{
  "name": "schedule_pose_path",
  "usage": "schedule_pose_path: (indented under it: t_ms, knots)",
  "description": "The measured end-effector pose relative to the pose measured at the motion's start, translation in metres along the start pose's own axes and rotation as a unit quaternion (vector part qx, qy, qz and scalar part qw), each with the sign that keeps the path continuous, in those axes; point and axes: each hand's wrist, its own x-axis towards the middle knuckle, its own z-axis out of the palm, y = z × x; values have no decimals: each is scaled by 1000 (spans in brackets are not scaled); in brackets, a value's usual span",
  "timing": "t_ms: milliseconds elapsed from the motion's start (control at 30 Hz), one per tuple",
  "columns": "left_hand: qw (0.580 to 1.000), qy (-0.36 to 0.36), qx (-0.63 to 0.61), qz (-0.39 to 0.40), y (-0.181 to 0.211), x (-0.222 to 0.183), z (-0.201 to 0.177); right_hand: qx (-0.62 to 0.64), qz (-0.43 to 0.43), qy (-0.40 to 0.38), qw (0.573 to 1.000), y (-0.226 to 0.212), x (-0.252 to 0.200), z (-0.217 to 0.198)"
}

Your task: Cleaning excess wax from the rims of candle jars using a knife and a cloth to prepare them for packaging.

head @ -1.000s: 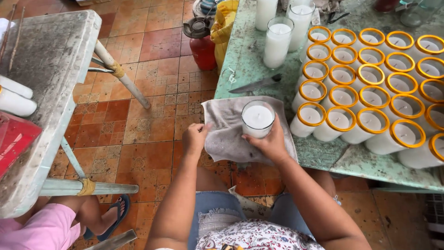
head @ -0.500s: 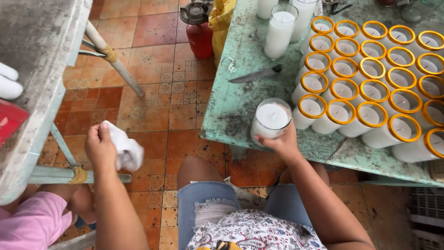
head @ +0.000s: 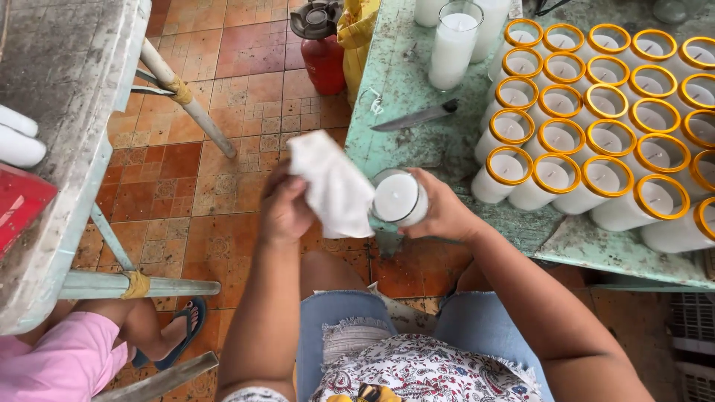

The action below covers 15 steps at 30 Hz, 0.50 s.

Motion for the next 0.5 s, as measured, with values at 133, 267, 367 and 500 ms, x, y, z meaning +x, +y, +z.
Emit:
schedule_pose_path:
  t_ms: [133,267,367,500]
  knots:
    - [977,-162,137,-24,-10,40,58,-12,-29,-79,996,11,8,-2]
    - [888,-262,377,-19,-1,57,89,8,-6,-141,990,-29,27,-9]
    - [822,-285,493,-1,-14,58,72,-12,-26,-184,983,-29,32,-10]
    - [705,-362,607,54,16,61,95,-52,-25,-205,977,-12,37,-1]
